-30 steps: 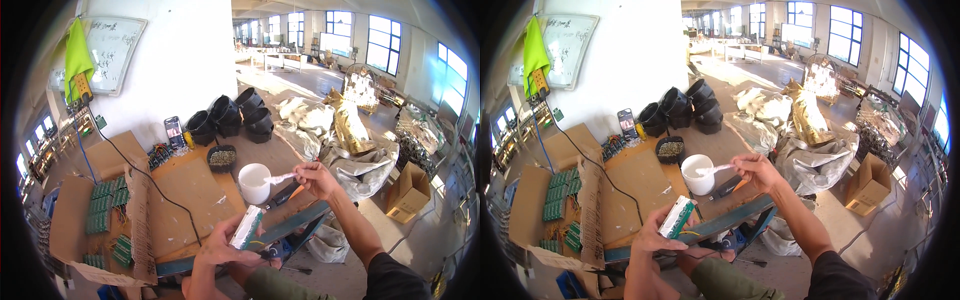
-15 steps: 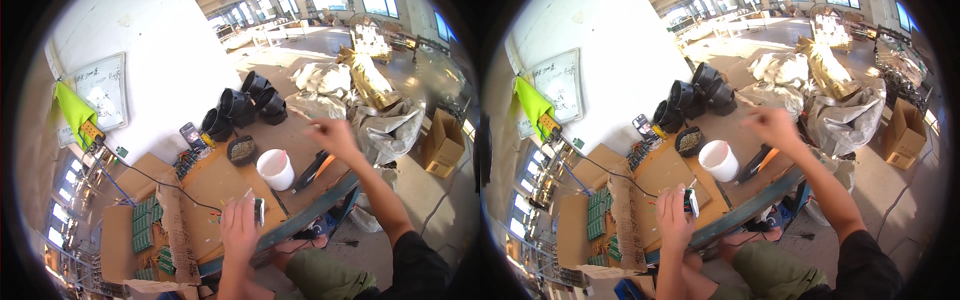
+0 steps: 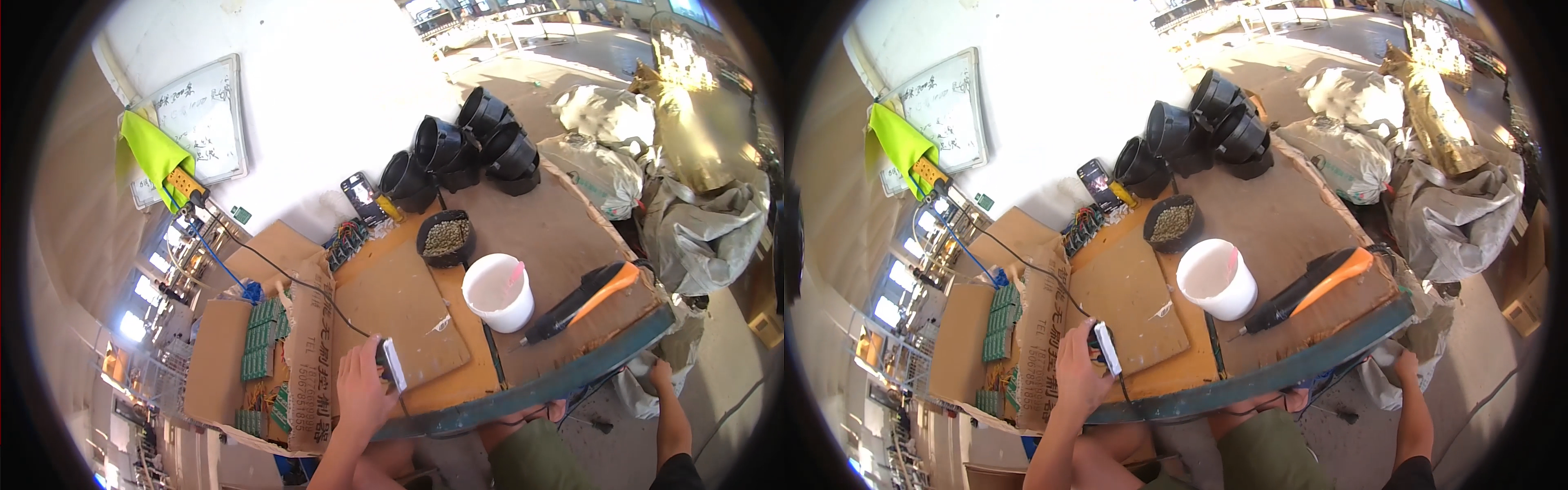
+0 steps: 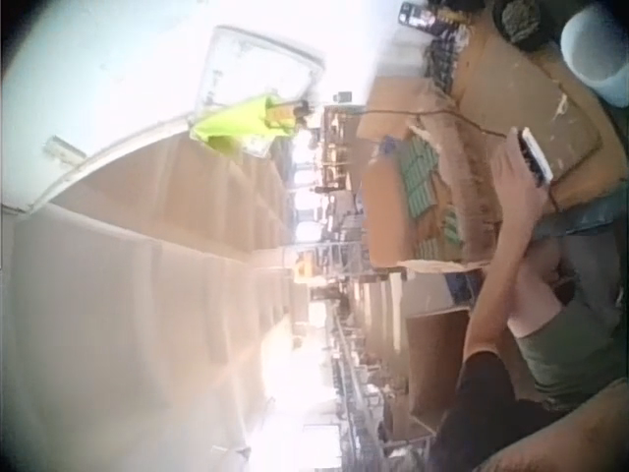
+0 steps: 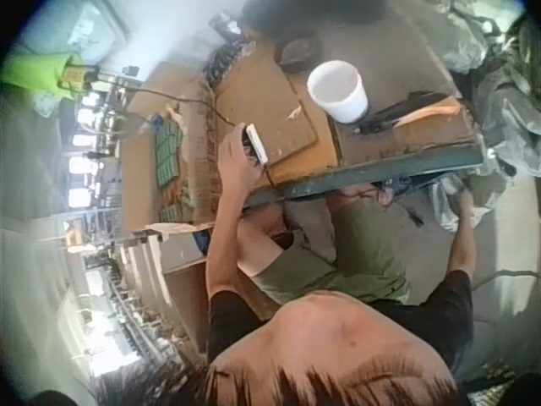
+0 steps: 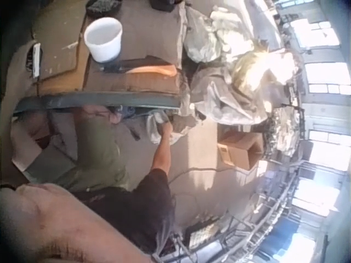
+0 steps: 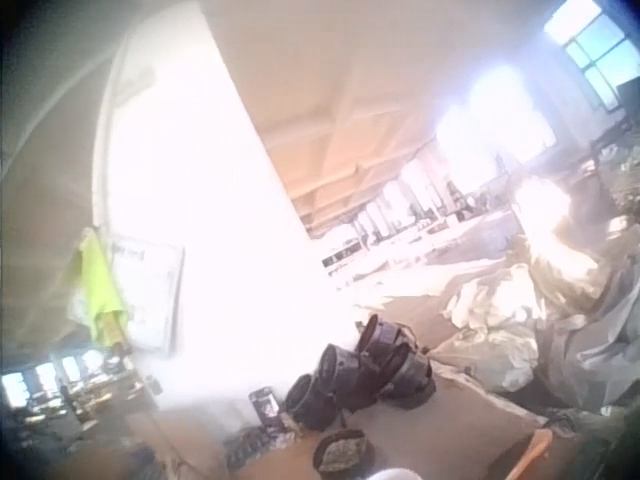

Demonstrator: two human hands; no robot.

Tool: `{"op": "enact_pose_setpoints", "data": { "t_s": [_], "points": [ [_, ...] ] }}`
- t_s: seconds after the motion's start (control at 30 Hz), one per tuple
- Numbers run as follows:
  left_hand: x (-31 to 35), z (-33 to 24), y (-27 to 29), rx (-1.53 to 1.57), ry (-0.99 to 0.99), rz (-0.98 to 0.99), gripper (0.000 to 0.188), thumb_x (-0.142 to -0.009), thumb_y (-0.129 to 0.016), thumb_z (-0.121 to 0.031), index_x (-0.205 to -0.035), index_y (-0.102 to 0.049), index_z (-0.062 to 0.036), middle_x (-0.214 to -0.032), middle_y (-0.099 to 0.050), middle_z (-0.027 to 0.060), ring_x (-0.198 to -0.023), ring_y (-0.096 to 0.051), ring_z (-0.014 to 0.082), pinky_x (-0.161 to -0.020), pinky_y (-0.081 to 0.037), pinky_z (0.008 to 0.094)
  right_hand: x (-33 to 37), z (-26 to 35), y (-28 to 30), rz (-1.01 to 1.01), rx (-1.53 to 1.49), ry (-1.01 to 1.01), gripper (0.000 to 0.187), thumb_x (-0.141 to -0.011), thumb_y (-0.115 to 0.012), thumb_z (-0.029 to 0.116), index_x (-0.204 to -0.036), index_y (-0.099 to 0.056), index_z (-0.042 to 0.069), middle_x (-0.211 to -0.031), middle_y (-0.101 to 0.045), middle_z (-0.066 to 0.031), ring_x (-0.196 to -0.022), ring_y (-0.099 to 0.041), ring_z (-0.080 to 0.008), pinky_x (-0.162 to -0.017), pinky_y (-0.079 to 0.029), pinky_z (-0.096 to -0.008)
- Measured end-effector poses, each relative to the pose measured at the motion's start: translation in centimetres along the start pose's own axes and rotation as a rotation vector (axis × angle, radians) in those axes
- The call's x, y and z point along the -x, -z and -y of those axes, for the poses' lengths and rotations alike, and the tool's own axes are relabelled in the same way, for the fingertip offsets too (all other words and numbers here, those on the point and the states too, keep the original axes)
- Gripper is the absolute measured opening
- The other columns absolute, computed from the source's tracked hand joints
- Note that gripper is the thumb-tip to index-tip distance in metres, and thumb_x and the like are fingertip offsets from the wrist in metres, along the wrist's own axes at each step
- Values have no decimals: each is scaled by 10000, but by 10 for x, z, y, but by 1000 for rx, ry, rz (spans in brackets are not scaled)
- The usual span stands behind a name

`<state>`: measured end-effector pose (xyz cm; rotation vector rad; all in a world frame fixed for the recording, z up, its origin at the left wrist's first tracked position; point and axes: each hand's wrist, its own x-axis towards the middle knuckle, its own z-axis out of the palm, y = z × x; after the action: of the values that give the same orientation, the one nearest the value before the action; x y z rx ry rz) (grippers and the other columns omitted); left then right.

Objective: The person attaches colored wires into a circular plastic component, applies a white substance from a cup using a small spoon, and then uses a handheld power tool to secure fasteners into the assembly.

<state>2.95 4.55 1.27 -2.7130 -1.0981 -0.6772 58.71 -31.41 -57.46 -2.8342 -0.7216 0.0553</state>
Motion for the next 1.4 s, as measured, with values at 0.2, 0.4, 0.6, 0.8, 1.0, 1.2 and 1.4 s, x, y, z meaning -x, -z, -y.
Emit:
{"op": "enact_pose_setpoints", "data": {
  "t_s": [0.2, 0.4, 0.6, 0.8, 1.0, 1.2, 1.4],
  "points": [
    [21, 15, -15, 20, 323, 153, 849, -591, -861, -94, -1327, -444, -30, -1031, -638, 149, -856, -667, 300, -761, -547, 373, -57, 24, 0, 171, 40, 5, 237, -916, -506, 173, -1013, -664, 25, -925, -683, -220, -866, -685, -378, -774, -548, -500],
    [1, 20, -27, 178, 358, 205, 881, -591, -802, -26, -1340, -340, 9, -1021, -619, 172, -871, -657, 315, -784, -537, 376, -68, 2, 0, 219, 97, -1, 236, -908, -507, 165, -1015, -665, 26, -924, -685, -220, -863, -685, -381, -782, -544, -506],
    [-7, 31, -51, 207, 357, 261, 863, -611, -758, -23, -1320, -266, -1, -1182, -536, 195, -937, -596, 310, -842, -499, 384, -61, 3, -21, 258, 90, -11, 236, -899, -507, 157, -1016, -666, 26, -923, -686, -220, -860, -685, -383, -790, -539, -511],
    [-16, 18, -50, 49, 357, 177, 820, -581, -733, -6, -1284, -312, -9, -1110, -518, 160, -971, -559, 298, -876, -459, 394, -63, 6, -22, 279, 73, 26, 237, -890, -508, 149, -1017, -667, 27, -922, -688, -220, -856, -685, -385, -799, -534, -517],
    [-18, 12, -51, 211, 432, 97, 820, -605, -629, 18, -1332, -254, -34, -1022, -447, 107, -932, -493, 220, -880, -428, 356, -54, 6, -27, 301, 82, 19, 239, -881, -509, 141, -1019, -668, 27, -921, -690, -220, -853, -685, -388, -807, -529, -522],
    [-22, 12, -68, 507, 274, 156, 831, -658, -735, -49, -1301, -210, -31, -949, -445, 100, -869, -473, 201, -842, -426, 361, -55, 18, -26, 322, 80, 75, 241, -873, -509, 133, -1020, -668, 28, -920, -691, -221, -850, -685, -390, -815, -525, -528],
    [-26, 0, -74, 530, 228, 214, 826, -640, -720, -75, -1301, -225, -39, -891, -446, 85, -830, -473, 207, -822, -399, 361, -42, 25, -16, 328, 83, 63, 244, -864, -510, 125, -1022, -669, 28, -918, -693, -221, -846, -685, -392, -823, -520, -533]
  ]
}}
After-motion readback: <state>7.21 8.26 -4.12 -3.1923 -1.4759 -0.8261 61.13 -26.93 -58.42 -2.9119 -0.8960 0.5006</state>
